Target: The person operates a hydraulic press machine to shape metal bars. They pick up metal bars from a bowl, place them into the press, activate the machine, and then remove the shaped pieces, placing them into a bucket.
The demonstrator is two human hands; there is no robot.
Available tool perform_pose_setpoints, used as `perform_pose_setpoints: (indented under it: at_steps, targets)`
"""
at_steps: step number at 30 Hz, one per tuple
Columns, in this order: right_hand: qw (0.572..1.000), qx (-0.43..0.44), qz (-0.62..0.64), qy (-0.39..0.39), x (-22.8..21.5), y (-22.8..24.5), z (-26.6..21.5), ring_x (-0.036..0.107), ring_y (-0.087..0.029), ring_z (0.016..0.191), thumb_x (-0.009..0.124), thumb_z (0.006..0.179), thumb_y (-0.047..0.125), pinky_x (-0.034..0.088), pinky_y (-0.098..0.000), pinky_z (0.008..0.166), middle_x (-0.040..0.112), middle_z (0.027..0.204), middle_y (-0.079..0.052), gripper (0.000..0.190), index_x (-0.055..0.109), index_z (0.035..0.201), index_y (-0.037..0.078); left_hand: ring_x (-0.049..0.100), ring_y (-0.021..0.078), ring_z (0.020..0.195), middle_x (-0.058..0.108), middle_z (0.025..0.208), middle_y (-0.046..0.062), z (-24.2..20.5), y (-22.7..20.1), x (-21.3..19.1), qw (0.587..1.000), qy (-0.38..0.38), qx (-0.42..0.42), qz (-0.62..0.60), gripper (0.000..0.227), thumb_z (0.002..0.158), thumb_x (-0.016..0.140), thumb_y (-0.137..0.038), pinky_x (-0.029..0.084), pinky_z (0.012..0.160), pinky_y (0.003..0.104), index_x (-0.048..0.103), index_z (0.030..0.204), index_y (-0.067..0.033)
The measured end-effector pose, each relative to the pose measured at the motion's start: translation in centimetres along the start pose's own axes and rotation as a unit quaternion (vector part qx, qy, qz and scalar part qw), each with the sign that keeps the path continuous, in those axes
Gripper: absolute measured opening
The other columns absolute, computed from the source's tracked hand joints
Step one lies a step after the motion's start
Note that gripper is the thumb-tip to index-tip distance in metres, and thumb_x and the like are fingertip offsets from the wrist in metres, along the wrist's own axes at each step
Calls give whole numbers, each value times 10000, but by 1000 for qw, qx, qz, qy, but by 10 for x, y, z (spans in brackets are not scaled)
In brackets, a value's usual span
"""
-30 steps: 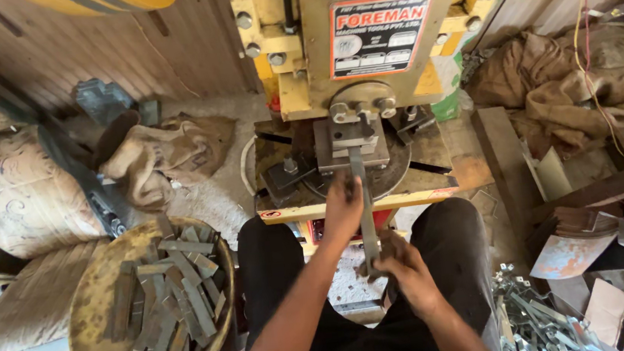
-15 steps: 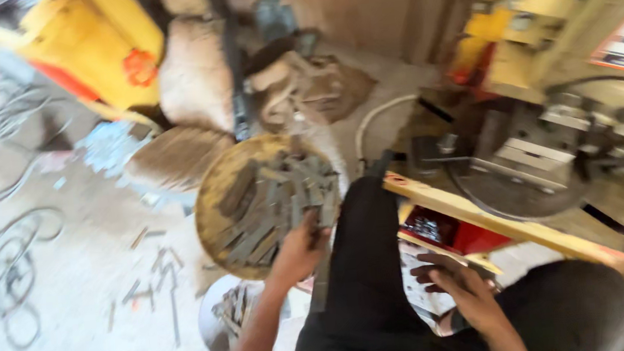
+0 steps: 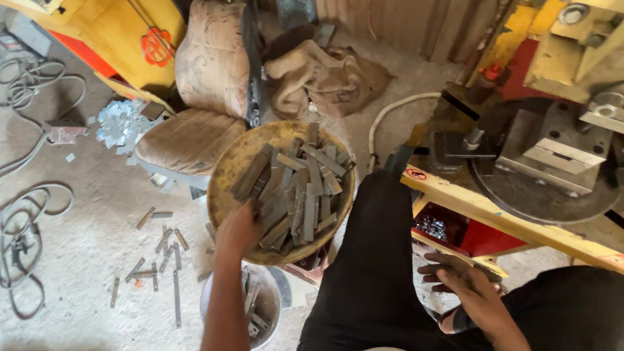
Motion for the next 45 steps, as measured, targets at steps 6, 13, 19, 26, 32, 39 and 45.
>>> perform_pose_setpoints:
  at_steps: [6,13,19,26,32,39,45]
  targets:
    - [997,9,-10,-75,-15,3,-20,737,-271,1064,622,937,209,557,-385,955,779,1133,-186,457,650,1323,-34,628,455,1082,632,1203,217,55,-3,48,998,-44,33,-37,264,914,663,-309,508,886,560,680,1116,-140]
    - [990,46,10,-130,-32,-33,-19,730,-272,1084,644,932,194,541,-383,969,776,1164,-200,458,647,1322,-47,611,463,1078,642,1179,201,59,9,55,994,-83,59,-42,251,907,679,-320,501,898,553,712,1091,-152]
    - [995,48,20,-83,-22,-14,-15,744,-296,1081,628,937,227,567,-392,954,783,1141,-204,463,648,1329,-18,625,470,984,676,1107,222,32,-40,53,983,-162,18,-83,312,926,702,-366,502,808,552,712,1010,-65]
    - [981,122,-37,-145,-25,-21,-17,705,-258,1143,641,949,243,540,-376,983,741,1194,-160,459,639,1360,40,748,310,798,747,879,170,33,-48,64,923,-202,24,-325,199,911,722,-193,563,752,423,683,999,-19]
    - [999,-12,9,-48,-36,-39,-11,725,-231,1021,617,956,256,576,-363,878,774,1119,-168,457,644,1330,-5,682,227,737,711,886,129,-11,-109,-8,864,-245,42,-439,147,1029,674,-166,545,660,348,628,1070,-33]
    - [998,-38,44,-33,-19,-6,-11,677,-153,869,580,990,259,570,-304,765,751,1070,-95,496,517,1441,62,642,130,679,657,838,64,-21,-266,61,724,132,103,-670,197,1022,671,-174,563,548,310,583,1151,-55]
    - [967,-141,98,-186,-59,13,-6,689,-173,715,634,1001,201,567,-313,637,740,847,-123,418,557,1334,-40,732,125,905,766,988,74,-34,-398,107,701,193,279,-628,249,1031,643,-226,582,786,266,616,1132,0]
Point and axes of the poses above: each hand's wrist, its own z-axis towards the middle knuckle, its own x-axis out of the palm, y = z × x, the point moved 2 cm from there along z, towards the middle knuckle
